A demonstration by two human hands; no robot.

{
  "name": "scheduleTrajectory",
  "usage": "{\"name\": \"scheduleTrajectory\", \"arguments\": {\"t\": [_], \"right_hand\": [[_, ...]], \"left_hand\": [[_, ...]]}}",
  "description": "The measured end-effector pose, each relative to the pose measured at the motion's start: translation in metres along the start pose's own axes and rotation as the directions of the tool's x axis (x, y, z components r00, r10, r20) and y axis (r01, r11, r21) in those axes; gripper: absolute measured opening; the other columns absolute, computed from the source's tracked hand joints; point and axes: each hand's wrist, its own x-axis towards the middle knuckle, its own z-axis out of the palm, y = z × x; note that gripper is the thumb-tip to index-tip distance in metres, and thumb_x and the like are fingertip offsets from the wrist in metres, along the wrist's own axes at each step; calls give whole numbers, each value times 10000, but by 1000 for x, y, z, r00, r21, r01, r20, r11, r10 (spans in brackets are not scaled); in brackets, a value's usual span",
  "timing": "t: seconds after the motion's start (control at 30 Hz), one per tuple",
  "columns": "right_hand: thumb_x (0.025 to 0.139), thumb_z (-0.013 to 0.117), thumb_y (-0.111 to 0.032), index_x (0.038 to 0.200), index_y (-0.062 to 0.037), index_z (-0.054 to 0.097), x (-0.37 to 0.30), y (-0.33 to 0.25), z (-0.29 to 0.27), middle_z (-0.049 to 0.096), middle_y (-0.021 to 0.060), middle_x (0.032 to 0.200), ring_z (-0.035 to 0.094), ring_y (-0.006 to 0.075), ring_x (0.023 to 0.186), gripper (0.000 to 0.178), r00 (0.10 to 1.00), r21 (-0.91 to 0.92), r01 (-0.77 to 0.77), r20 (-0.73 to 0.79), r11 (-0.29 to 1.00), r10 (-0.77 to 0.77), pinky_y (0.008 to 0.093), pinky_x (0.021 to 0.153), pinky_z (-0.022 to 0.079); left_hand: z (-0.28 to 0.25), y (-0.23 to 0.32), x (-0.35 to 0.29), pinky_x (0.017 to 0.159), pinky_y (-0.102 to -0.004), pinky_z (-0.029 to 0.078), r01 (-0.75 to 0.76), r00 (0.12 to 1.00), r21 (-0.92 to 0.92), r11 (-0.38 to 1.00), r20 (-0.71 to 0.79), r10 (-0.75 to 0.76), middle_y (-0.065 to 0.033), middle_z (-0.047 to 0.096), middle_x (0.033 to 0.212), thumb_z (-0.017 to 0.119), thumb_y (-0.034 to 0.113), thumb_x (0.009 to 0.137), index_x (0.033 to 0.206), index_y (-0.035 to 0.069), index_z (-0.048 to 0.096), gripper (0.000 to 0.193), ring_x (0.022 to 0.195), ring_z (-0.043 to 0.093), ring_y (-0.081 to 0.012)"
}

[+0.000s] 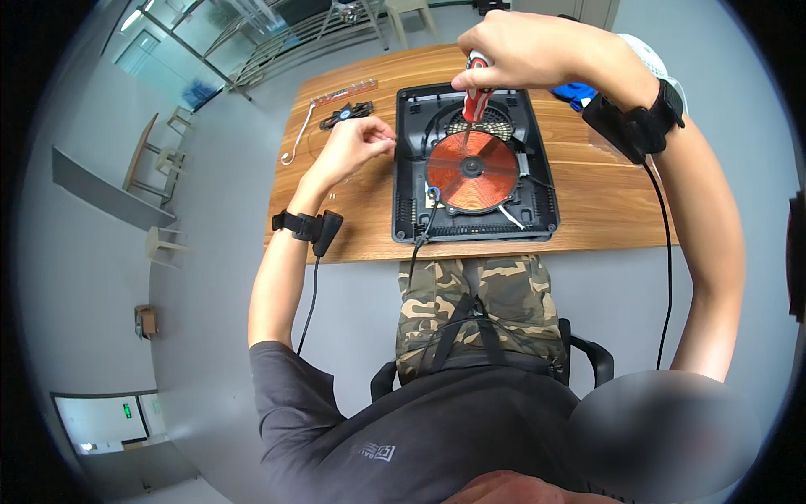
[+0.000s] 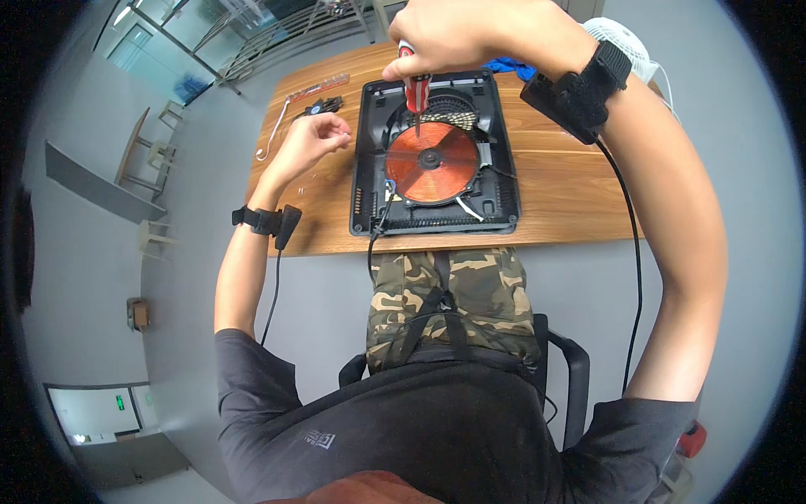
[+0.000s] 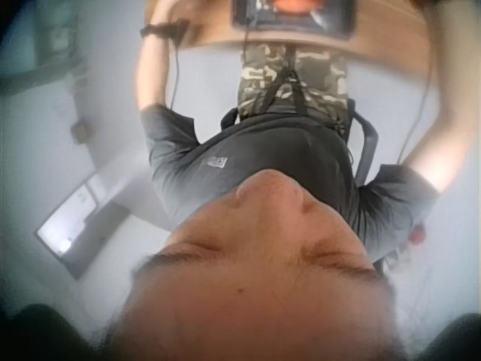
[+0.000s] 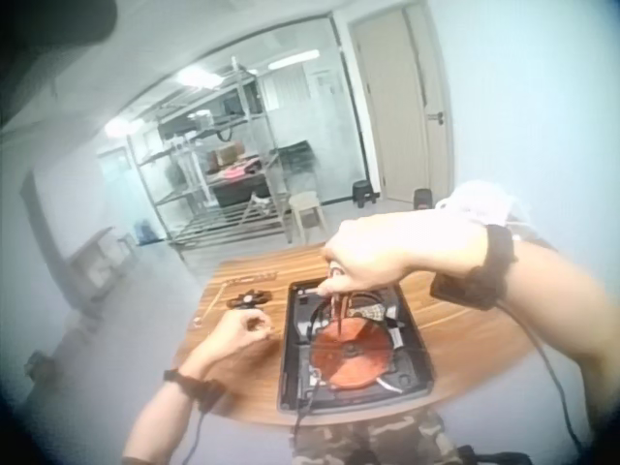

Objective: The person assembles an electronic device on a wooden table, using a screwdriver to fasten screws into a circuit board and securing a copper-colored fan component. The person handles screws, a screwdriver, and the device casing while seated.

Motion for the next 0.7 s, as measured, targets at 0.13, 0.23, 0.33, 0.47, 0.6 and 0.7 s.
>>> {"name": "scheduleTrajectory", "arguments": {"t": [0.13, 0.23, 0.33, 0.47, 0.6, 0.7], "right_hand": [[993, 648, -471, 901, 57, 673, -11, 4, -18, 658, 220, 680, 669, 355, 629, 537, 998, -62, -55, 0, 997, 55, 428, 615, 541], [994, 638, -490, 907, 58, 677, -27, 6, -24, 663, 230, 695, 672, 351, 636, 557, 998, -53, -64, -5, 997, 64, 420, 626, 545], [991, 625, -522, 927, 54, 685, -38, 16, -20, 677, 234, 732, 684, 391, 704, 583, 996, -85, -88, -34, 992, 85, 446, 683, 552], [985, 631, -527, 966, 45, 698, -52, 31, -15, 696, 238, 773, 694, 415, 761, 576, 993, -82, -115, -52, 990, 111, 460, 728, 562], [978, 645, -511, 937, 48, 714, -62, 39, -14, 726, 246, 832, 729, 411, 807, 564, 985, -82, -154, -95, 985, 146, 456, 747, 590], [981, 638, -520, 946, 45, 714, -61, 46, -7, 728, 245, 839, 730, 414, 820, 571, 986, -84, -151, -82, 985, 145, 461, 759, 593]], "left_hand": [[30, 55, 27, 713, -244, 549, -54, 989, 12, 998, 138, 52, -21, 734, 844, 782, 103, 895, 924, -16, 727, 135, 761, 672, -74], [57, 74, 52, 701, -260, 547, -198, 964, 60, 978, 190, 184, -35, 732, 809, 770, 106, 904, 916, -14, 718, 131, 762, 675, -81], [84, 80, 73, 743, -280, 579, -234, 941, -63, 970, 238, 243, -53, 736, 824, 694, 37, 918, 893, -37, 691, 78, 791, 700, -103], [104, 90, 84, 721, -277, 563, -231, 932, -93, 968, 264, 248, -41, 721, 799, 696, 32, 913, 904, -29, 691, 62, 772, 680, -101], [113, 95, 91, 708, -283, 542, -255, 925, -57, 965, 276, 260, -37, 700, 773, 726, 53, 909, 898, -32, 688, 94, 746, 642, -88], [115, 95, 95, 709, -313, 551, -276, 928, -5, 961, 259, 268, -94, 728, 782, 755, 68, 888, 891, -37, 689, 124, 731, 685, -142]]}}
